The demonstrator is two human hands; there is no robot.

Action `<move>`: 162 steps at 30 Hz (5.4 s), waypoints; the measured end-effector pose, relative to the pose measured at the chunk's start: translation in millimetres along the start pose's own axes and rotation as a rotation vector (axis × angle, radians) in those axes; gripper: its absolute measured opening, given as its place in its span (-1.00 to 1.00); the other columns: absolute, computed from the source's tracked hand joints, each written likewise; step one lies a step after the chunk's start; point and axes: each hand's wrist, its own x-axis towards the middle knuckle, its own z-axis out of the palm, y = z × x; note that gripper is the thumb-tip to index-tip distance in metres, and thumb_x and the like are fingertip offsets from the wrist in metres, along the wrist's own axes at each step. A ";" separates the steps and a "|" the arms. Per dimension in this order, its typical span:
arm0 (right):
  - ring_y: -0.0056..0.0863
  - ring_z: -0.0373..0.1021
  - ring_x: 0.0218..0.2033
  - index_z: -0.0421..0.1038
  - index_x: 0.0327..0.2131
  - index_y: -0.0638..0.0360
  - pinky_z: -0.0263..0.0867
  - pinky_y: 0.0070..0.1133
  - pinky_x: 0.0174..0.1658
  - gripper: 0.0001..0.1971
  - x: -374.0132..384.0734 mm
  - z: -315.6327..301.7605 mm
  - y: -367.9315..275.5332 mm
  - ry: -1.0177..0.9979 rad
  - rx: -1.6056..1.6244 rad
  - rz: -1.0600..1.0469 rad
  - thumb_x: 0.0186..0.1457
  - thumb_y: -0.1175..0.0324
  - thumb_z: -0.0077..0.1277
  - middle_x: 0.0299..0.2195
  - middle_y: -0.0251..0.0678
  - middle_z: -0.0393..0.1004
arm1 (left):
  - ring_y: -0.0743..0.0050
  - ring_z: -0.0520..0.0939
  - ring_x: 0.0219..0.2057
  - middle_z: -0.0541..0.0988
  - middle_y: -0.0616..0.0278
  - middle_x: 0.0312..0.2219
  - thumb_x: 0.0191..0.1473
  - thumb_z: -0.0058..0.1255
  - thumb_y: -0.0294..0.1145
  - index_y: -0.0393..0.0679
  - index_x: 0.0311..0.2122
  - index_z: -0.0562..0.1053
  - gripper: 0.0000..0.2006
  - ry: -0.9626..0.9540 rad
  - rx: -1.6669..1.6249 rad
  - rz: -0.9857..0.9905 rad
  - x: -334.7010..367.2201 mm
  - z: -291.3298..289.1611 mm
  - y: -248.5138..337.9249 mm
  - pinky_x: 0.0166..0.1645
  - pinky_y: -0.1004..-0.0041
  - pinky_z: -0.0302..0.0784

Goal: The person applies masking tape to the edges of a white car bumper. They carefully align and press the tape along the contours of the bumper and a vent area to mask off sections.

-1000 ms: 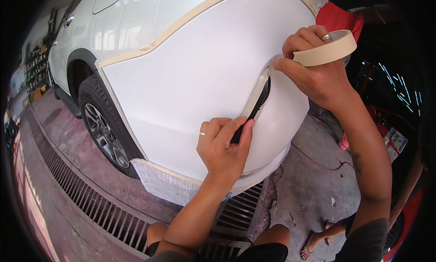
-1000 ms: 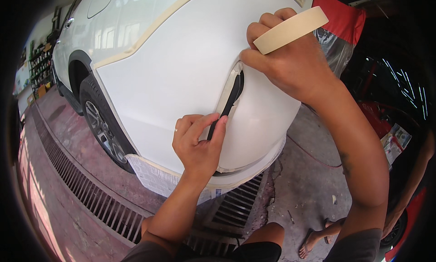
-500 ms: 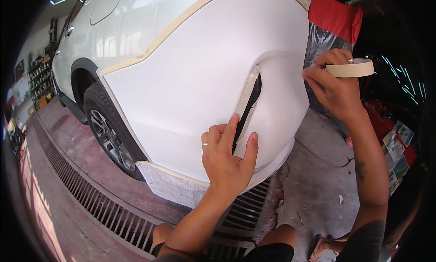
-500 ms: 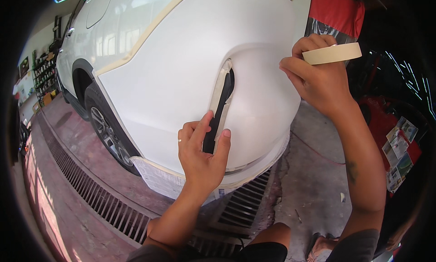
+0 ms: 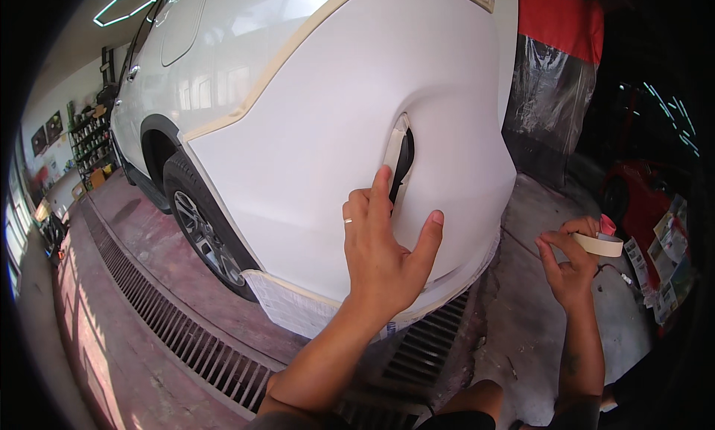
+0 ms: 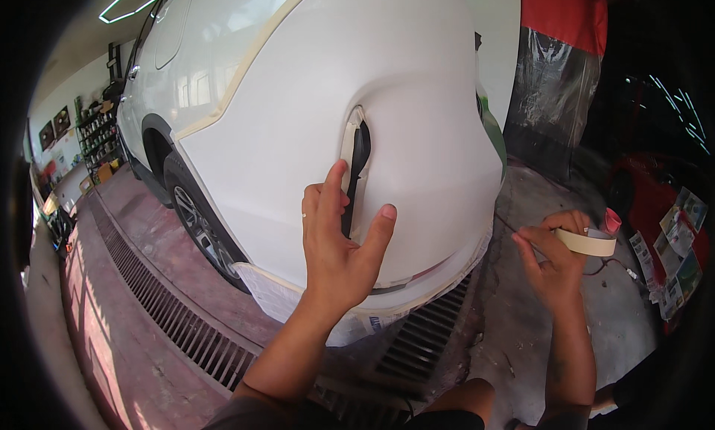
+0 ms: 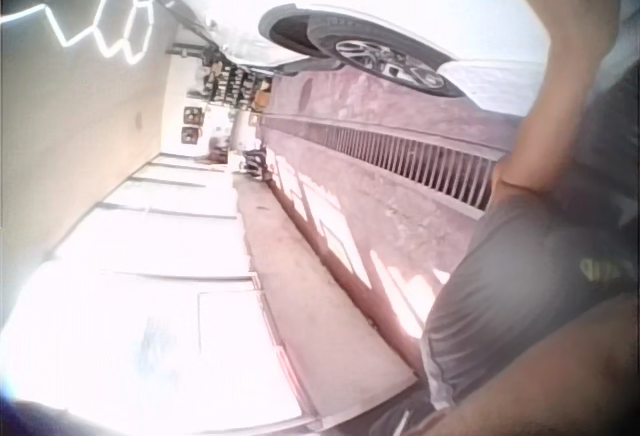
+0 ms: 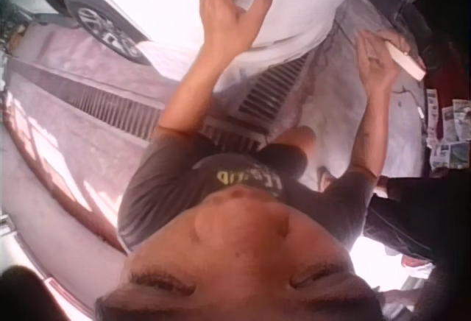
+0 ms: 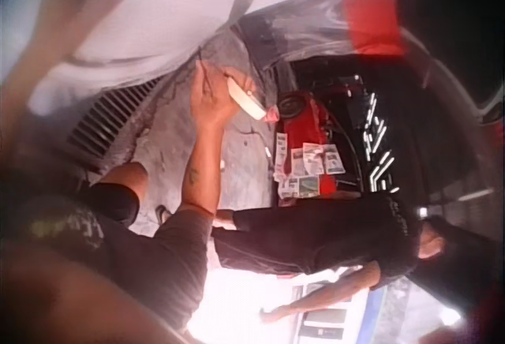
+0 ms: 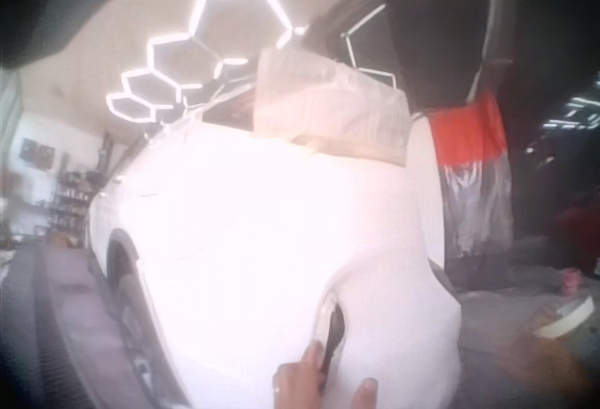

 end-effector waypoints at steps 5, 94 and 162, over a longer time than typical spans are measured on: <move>-0.26 0.35 -0.20 0.71 -0.35 0.09 0.24 -0.32 -0.07 -0.77 -102.5 21.1 -8.6 -0.119 0.157 0.303 -0.15 0.47 0.52 -0.35 -0.33 0.41 | 0.03 0.45 -0.10 0.43 -0.05 -0.14 0.20 0.35 -0.26 -0.48 0.42 0.24 -0.18 -0.059 0.031 0.083 19.9 -0.9 2.2 -0.03 0.14 0.44; -0.45 0.61 -0.39 0.65 -0.29 0.27 0.48 -0.44 -0.24 -0.75 -404.4 163.9 -213.8 -0.583 0.890 1.334 0.12 0.28 0.42 -0.45 -0.25 0.68 | -0.67 -0.16 0.54 -0.09 -0.52 0.47 -0.07 0.36 -0.56 0.23 0.61 0.00 0.16 -0.143 0.641 0.280 126.3 -33.2 23.5 0.51 -0.39 -0.15; -0.26 0.65 -0.10 0.46 0.26 0.25 0.39 -0.30 0.15 -0.50 -218.6 51.5 -191.9 -0.669 0.783 0.928 0.27 0.47 0.26 -0.19 -0.14 0.67 | -0.02 0.60 0.06 0.58 0.11 0.04 -0.14 0.58 -0.45 -0.10 0.08 0.62 -0.41 -0.816 -0.334 -0.028 -190.6 -2.0 -64.7 0.12 0.09 0.58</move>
